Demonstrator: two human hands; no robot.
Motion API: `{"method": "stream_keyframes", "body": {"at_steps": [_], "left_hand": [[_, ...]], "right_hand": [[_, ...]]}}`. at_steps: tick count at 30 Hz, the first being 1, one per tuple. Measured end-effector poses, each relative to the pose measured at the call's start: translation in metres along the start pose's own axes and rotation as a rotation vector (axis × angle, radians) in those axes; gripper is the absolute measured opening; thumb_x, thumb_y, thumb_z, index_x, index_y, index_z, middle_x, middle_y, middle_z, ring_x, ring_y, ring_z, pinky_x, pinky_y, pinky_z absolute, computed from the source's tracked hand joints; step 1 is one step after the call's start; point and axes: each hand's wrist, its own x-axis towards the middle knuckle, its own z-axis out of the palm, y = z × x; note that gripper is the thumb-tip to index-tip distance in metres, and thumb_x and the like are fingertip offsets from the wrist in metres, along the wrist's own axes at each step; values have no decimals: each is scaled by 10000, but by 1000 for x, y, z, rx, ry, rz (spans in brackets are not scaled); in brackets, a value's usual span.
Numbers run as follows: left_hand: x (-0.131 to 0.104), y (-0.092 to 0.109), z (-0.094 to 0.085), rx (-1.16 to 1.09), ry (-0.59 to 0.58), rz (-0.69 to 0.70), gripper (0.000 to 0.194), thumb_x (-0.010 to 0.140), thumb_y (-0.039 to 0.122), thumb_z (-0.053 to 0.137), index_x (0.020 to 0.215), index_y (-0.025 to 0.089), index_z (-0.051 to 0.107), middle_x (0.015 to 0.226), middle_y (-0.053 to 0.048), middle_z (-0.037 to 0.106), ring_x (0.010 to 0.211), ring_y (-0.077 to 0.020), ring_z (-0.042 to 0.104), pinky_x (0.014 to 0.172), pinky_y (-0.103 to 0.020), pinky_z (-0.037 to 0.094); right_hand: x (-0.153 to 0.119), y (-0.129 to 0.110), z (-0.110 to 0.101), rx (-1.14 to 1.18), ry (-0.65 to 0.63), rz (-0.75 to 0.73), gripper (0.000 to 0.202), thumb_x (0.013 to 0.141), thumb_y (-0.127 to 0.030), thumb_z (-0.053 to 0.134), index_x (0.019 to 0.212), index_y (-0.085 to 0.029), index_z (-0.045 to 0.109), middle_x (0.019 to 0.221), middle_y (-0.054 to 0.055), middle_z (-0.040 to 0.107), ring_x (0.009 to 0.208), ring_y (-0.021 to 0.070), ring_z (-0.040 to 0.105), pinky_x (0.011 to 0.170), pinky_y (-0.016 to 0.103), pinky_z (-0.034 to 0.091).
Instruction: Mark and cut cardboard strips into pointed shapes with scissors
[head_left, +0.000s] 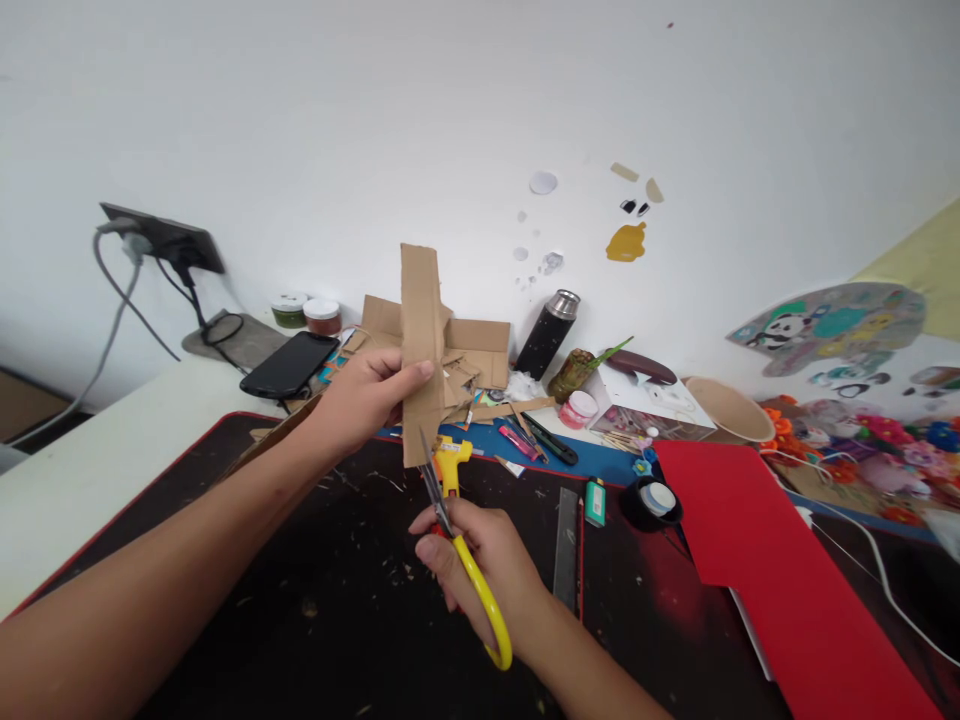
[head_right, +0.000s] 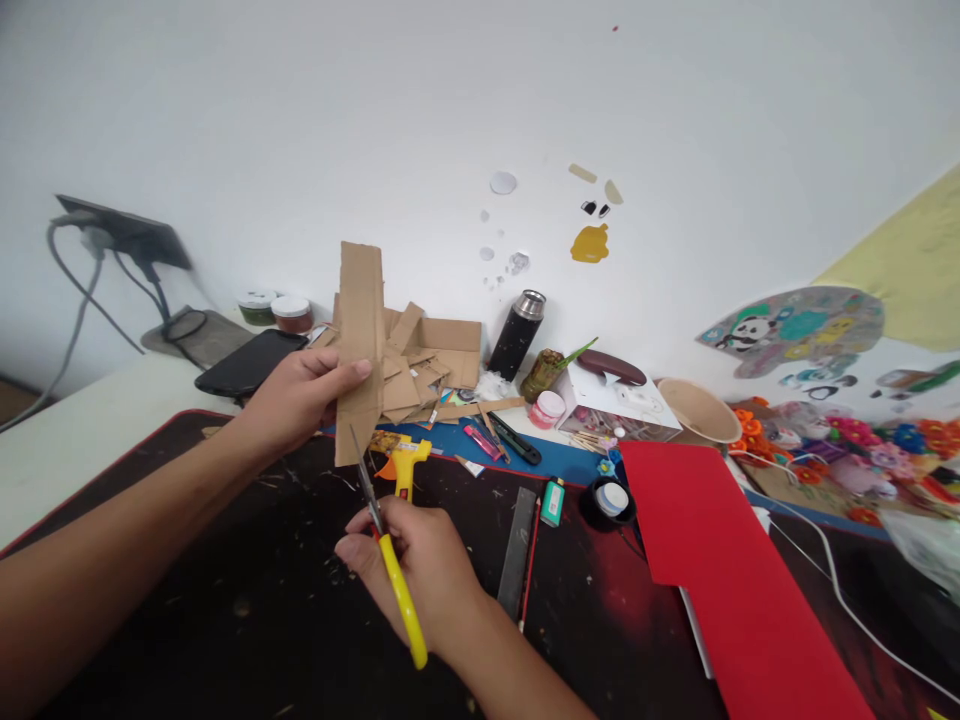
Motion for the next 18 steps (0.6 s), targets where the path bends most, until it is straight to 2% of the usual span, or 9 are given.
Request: {"method": "stream_keyframes", "body": {"at_steps": [7,18], "left_hand": [[-1,3,2,18,-30,-27,444,754,611,841,724,197,683,555,34,557,433,-97,427,419,-223,324],[1,2,1,36,-34,-16,412,763,568,833,675,208,655,520,44,499,425,-85,379,404,-218,277]], "right_hand": [[1,-4,1,5,-3,3,351,1010,-526,721,1052,-179,750,632,-53,548,469,101,524,476,208,399],[0,-10,1,-18,-8,1,308,996,-487,712,1023,-182,736,628,-54,547,469,100,516,479,210,395]]}}
